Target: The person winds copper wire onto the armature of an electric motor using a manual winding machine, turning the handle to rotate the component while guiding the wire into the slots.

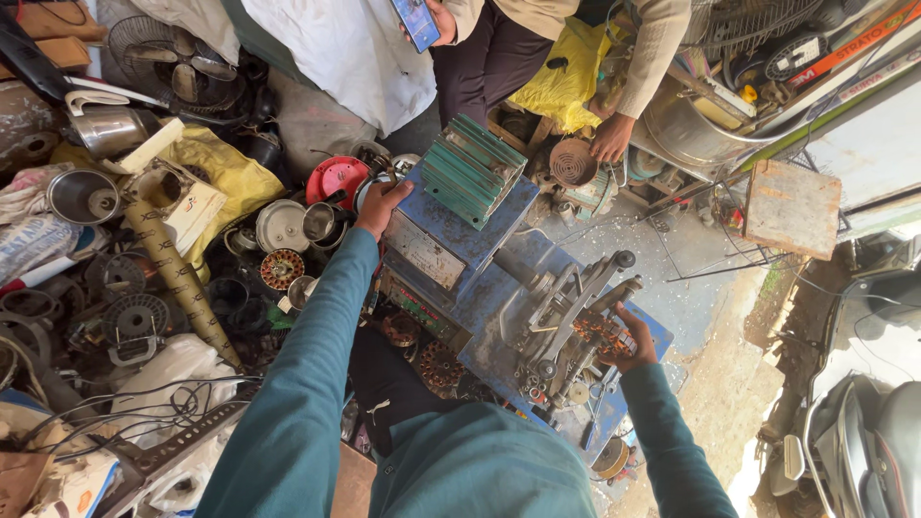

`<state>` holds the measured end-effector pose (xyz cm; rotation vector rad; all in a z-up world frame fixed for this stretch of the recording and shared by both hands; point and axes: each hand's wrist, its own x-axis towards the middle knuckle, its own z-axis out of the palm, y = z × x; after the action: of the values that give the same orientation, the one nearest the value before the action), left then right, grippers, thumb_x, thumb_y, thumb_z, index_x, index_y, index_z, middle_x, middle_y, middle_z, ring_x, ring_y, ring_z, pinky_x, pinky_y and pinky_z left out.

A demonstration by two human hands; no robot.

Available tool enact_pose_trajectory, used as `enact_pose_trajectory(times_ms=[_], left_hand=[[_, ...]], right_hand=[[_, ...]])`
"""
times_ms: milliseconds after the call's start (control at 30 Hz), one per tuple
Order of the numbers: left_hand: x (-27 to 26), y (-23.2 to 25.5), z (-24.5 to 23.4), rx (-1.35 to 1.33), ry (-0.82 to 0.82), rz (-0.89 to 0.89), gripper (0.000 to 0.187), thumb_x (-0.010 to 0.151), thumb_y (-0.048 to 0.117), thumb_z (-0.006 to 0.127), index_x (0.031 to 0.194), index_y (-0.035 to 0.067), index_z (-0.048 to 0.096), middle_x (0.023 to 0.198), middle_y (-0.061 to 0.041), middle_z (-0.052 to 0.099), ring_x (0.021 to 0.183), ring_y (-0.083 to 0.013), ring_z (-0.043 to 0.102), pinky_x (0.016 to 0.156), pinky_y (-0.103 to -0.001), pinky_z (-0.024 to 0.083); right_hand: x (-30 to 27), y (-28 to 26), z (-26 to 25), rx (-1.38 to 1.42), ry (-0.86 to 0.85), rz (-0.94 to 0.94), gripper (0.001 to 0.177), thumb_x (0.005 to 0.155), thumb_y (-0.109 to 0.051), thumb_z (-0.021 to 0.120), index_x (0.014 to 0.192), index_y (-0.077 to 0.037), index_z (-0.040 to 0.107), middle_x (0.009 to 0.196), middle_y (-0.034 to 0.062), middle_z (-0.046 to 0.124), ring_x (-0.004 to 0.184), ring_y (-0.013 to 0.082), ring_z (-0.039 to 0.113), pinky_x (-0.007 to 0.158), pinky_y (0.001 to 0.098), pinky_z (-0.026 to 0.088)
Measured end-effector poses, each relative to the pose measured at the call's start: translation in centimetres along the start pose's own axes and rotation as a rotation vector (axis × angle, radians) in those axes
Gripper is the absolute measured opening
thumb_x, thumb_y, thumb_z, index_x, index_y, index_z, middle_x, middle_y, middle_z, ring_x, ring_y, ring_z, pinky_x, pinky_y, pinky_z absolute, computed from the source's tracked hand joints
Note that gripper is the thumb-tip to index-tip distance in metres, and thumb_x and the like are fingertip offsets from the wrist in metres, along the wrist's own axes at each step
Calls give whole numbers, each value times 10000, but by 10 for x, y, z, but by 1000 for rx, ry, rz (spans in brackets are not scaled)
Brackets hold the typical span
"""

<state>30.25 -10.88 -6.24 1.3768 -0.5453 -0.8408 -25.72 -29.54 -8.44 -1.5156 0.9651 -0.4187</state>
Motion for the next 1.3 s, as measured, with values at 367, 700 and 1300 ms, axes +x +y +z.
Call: enact_pose_trajectory(times_ms=[367, 700, 1300], left_hand=[[-3, 8, 3, 19, 8, -59, 509, 863, 472, 751, 954, -28, 730, 820, -63, 718, 690, -145, 652, 692, -311, 515], [-2, 7, 3, 11, 25, -53, 517, 870, 458, 758, 995, -43, 746, 859, -66, 726, 739, -138, 655, 724, -299, 510], [-1, 4, 2, -30, 6, -48, 449, 884, 423, 754, 964, -19, 736, 831, -37, 715, 698, -112, 636, 681, -285, 499]], right_hand=[[24, -1, -3, 563, 142, 558, 504, 936, -458, 666, 1381, -230, 604, 1233, 156, 683, 1034, 336, 686, 759, 577, 542], [21, 0, -3, 440, 120, 485, 604, 820, -546, 665, 1368, -305, 581, 1261, 95, 677, 1122, 352, 657, 903, 666, 488], [3, 4, 1, 51, -6, -39, 748, 809, 42, 723, 1433, -280, 465, 1444, 110, 561, 1131, 327, 685, 745, 544, 648]])
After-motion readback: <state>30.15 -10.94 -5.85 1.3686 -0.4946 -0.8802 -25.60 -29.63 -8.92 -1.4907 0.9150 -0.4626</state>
